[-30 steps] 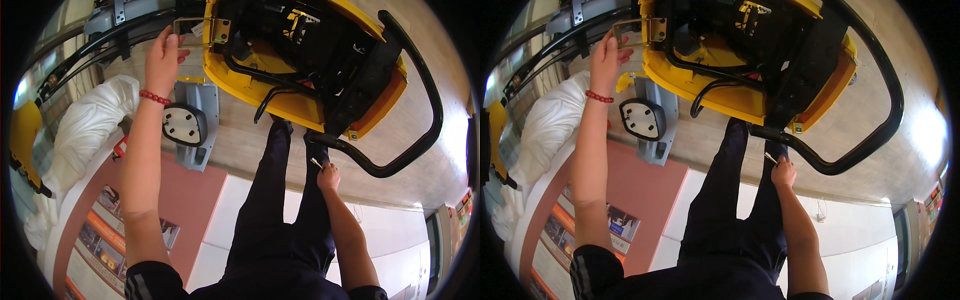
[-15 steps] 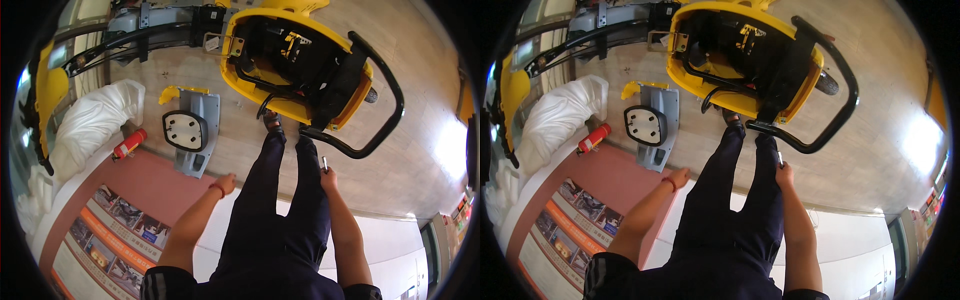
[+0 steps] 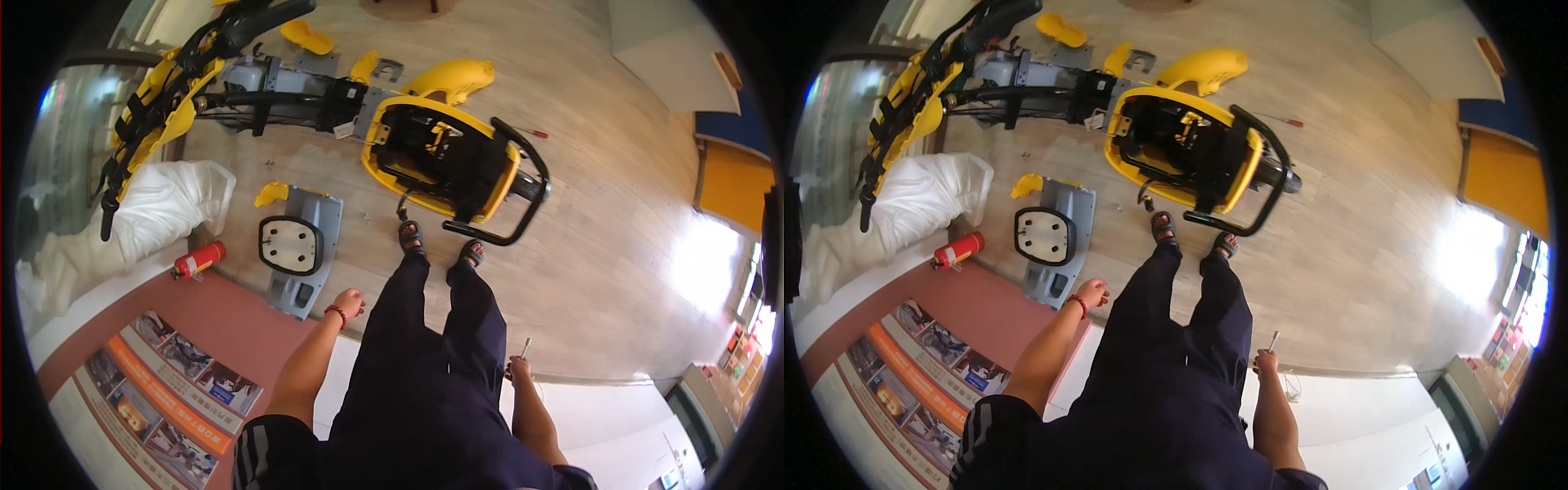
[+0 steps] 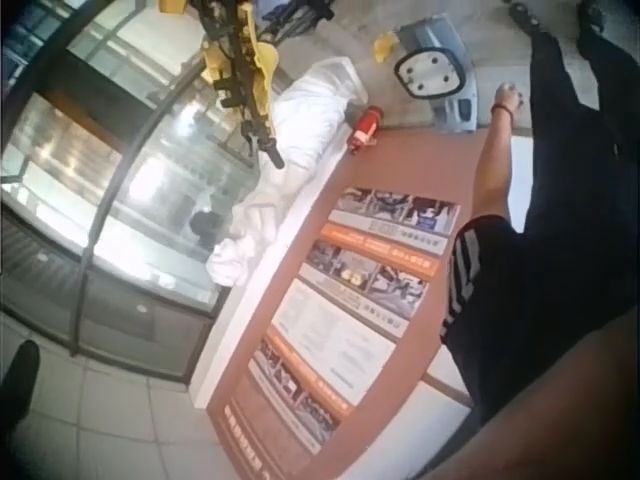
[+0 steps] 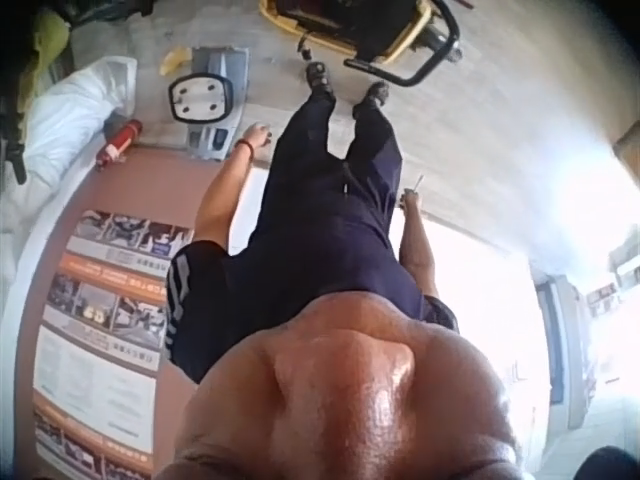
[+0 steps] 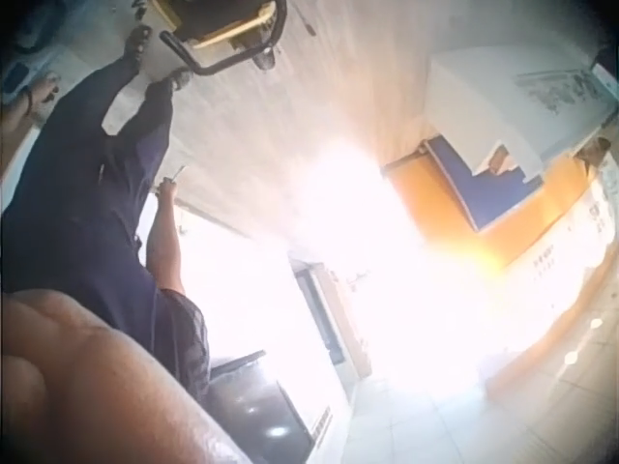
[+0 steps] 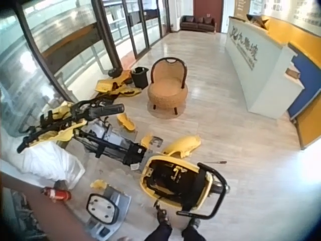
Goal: The person is using a socket wrench and screwdriver to disassemble and repair the seat mechanism of a yellow electric motorcycle.
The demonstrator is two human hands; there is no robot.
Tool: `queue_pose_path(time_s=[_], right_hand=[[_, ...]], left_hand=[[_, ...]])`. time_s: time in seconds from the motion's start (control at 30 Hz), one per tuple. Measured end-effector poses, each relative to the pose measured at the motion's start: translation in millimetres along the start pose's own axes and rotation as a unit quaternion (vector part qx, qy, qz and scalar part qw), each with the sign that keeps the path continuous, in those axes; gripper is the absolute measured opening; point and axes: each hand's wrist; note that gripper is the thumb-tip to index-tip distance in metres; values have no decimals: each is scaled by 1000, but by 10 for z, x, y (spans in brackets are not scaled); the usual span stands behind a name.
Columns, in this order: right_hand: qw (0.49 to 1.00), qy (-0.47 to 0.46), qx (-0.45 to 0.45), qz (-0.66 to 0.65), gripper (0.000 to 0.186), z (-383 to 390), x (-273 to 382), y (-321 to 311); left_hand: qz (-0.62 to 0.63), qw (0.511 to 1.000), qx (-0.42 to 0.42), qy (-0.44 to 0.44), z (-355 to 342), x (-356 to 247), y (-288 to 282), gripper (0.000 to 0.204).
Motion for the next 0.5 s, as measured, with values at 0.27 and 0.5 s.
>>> queue_pose_path(time_s=[0.27,0.5], right_hand=[[997,-31,26,-71,17,-202,374,-469],[986,-144,70,-35,20,-654,920,-1293]], left_hand=[[-105,994,-3,-2,339,-104,298,28],[-217,971,-98,4,439,-637,1014,28]])
Point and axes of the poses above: each hand's wrist, its own z-axis away from the middle knuckle, its own y-axis out of the palm, x = y × z, and after that the axes turned 8 degrees about -z, right-handed
